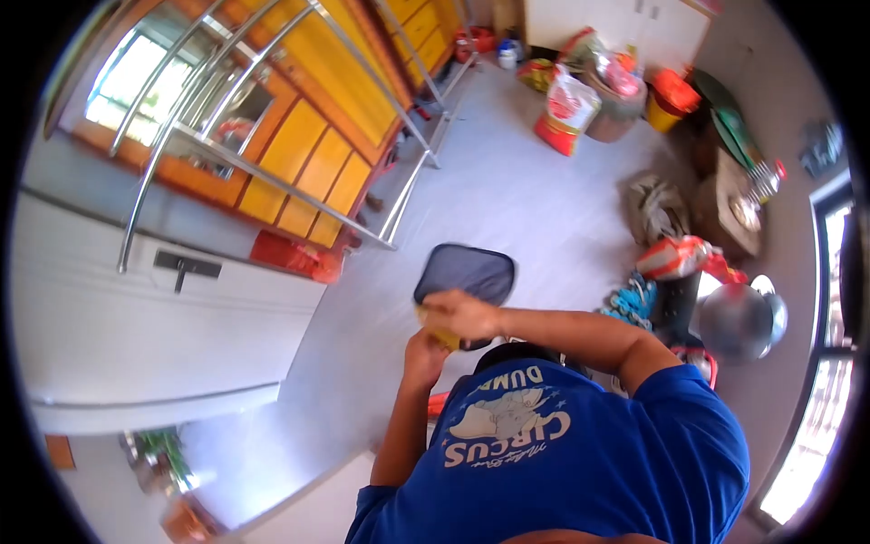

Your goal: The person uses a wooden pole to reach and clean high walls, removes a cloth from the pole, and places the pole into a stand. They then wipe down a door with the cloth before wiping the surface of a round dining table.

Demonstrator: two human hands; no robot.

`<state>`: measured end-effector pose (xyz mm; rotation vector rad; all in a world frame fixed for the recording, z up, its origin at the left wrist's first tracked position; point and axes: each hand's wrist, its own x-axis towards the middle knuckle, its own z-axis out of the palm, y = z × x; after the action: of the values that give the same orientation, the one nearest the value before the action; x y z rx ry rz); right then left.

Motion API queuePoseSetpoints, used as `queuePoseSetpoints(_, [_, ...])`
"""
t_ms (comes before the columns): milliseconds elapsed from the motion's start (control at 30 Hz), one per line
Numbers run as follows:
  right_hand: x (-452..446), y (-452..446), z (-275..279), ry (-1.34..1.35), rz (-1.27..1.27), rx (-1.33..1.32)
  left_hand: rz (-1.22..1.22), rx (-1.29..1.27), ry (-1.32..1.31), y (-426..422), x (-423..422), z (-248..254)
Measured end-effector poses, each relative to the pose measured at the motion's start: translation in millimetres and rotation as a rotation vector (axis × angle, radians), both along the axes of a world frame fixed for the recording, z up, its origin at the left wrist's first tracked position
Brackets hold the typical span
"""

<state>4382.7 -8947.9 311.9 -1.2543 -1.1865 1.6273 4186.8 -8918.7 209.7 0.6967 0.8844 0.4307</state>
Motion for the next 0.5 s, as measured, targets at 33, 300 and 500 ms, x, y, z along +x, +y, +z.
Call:
queuePoseSetpoints(33, [-15, 7, 0, 0.009, 0.157, 0.082, 0.033, -0.039, -0.049, 2, -1, 0])
queuePoseSetpoints(300, [-89, 30, -7, 0.119, 0.704, 0.043, 0.321, 0.786, 0.439, 8, -46, 56])
queuePoseSetpoints(500, [-121, 76, -55, -0.138, 0.531, 0.036, -0.060, 1.649, 1.194, 54, -93, 109])
